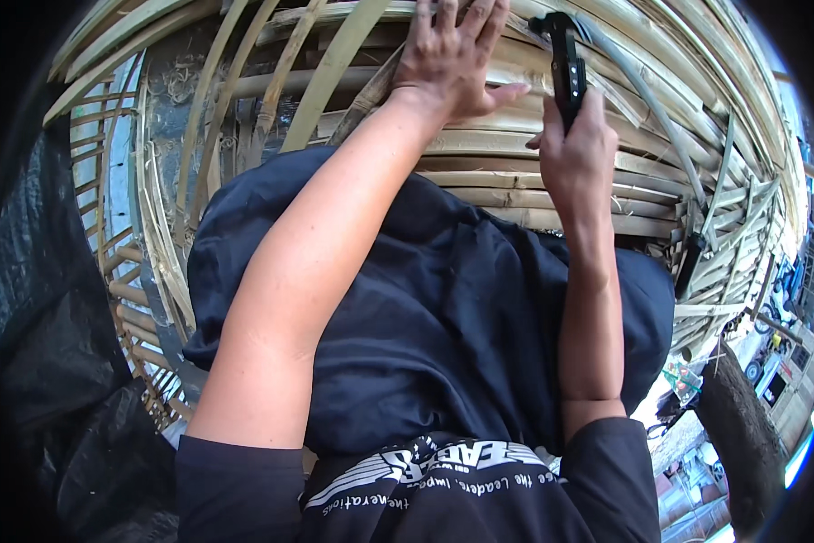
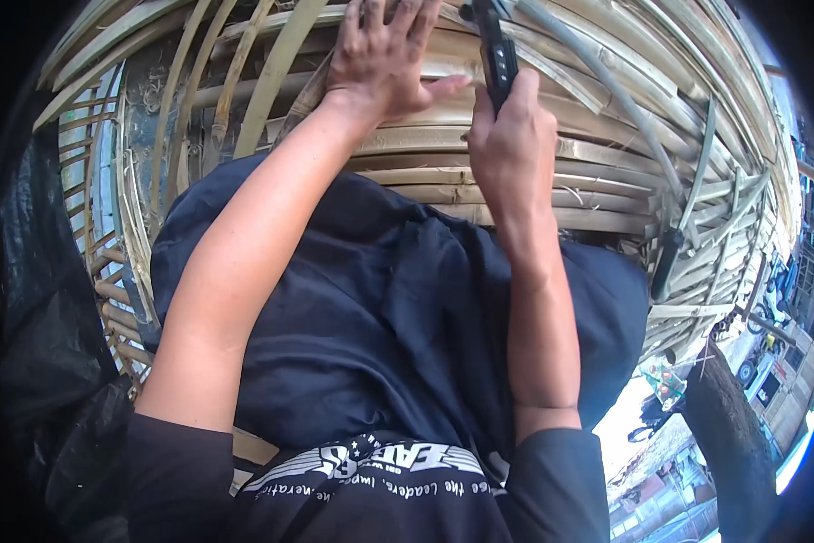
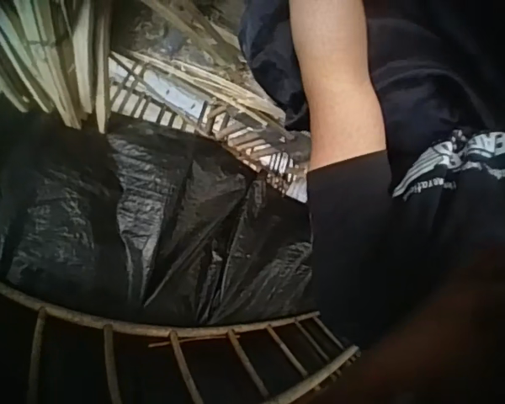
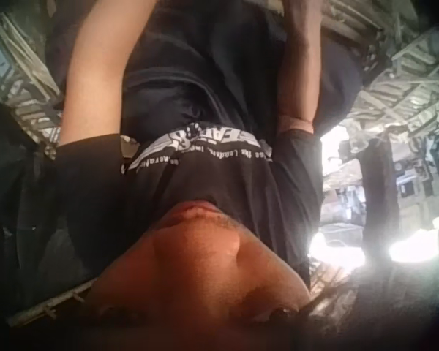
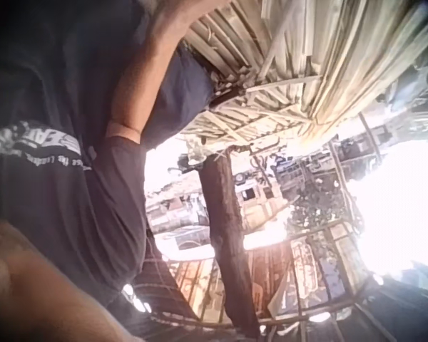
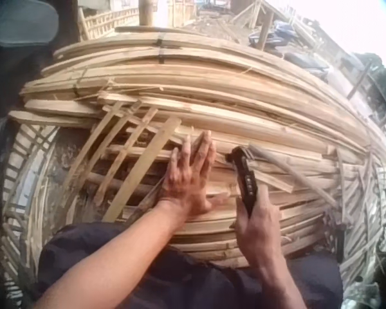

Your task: The person hammers a metal pin into layered bamboo strips using a hammer to secure them. They hold the bamboo strips in place with one hand while striking the pin.

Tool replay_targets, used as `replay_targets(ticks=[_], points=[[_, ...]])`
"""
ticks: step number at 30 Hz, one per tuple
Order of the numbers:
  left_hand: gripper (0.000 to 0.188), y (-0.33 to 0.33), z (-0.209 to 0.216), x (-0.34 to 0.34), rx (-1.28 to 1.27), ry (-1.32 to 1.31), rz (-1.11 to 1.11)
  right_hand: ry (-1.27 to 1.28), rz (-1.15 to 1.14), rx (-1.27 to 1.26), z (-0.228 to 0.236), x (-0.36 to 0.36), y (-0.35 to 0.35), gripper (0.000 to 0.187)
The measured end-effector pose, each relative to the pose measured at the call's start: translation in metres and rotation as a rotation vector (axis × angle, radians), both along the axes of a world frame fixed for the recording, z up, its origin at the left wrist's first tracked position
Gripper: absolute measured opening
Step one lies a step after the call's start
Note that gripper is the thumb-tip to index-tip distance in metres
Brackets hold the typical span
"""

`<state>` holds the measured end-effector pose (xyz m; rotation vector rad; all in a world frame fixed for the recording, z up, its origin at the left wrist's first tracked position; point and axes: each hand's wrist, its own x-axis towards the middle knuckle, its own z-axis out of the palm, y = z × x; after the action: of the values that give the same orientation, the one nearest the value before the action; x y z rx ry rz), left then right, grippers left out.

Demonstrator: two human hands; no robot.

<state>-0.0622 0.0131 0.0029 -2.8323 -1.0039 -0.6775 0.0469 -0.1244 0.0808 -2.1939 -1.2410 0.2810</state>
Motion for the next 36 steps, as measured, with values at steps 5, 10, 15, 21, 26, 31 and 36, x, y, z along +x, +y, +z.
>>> replay_targets(ticks=[5, 10, 15, 21, 26, 31, 36], points=[[0.119, 0.0, 0.003, 0.01, 0.07, 0.076, 0.048, -0.167, 0.067, 0.554, -0.021, 0.014, -0.009, 0.008], [0.116, -0.008, 0.02, 0.003, 0.0, 0.133, 0.025, 0.122, -0.065, 0.411, 0.021, -0.014, -0.002, 0.015], [0.117, 0.0, 0.004, 0.005, 0.011, 0.065, 0.031, -0.165, 0.109, 0.029, -0.01, 0.008, 0.002, 0.019], [0.12, 0.006, 0.006, 0.005, 0.059, 0.058, 0.054, -0.178, -0.046, 0.238, 0.005, 0.008, 0.005, 0.019], [0.12, 0.005, 0.012, 0.003, 0.035, 0.067, 0.038, 0.167, -0.045, 0.561, 0.024, -0.004, 0.01, 0.019], [0.118, 0.002, 0.006, 0.001, 0.04, -0.008, 0.017, -0.038, -0.013, -0.002, 0.006, 0.013, 0.0, 0.019], [0.123, 0.001, 0.005, 0.0, 0.011, 0.098, 0.042, 0.276, 0.019, 0.361, 0.089, 0.031, -0.02, 0.021]])
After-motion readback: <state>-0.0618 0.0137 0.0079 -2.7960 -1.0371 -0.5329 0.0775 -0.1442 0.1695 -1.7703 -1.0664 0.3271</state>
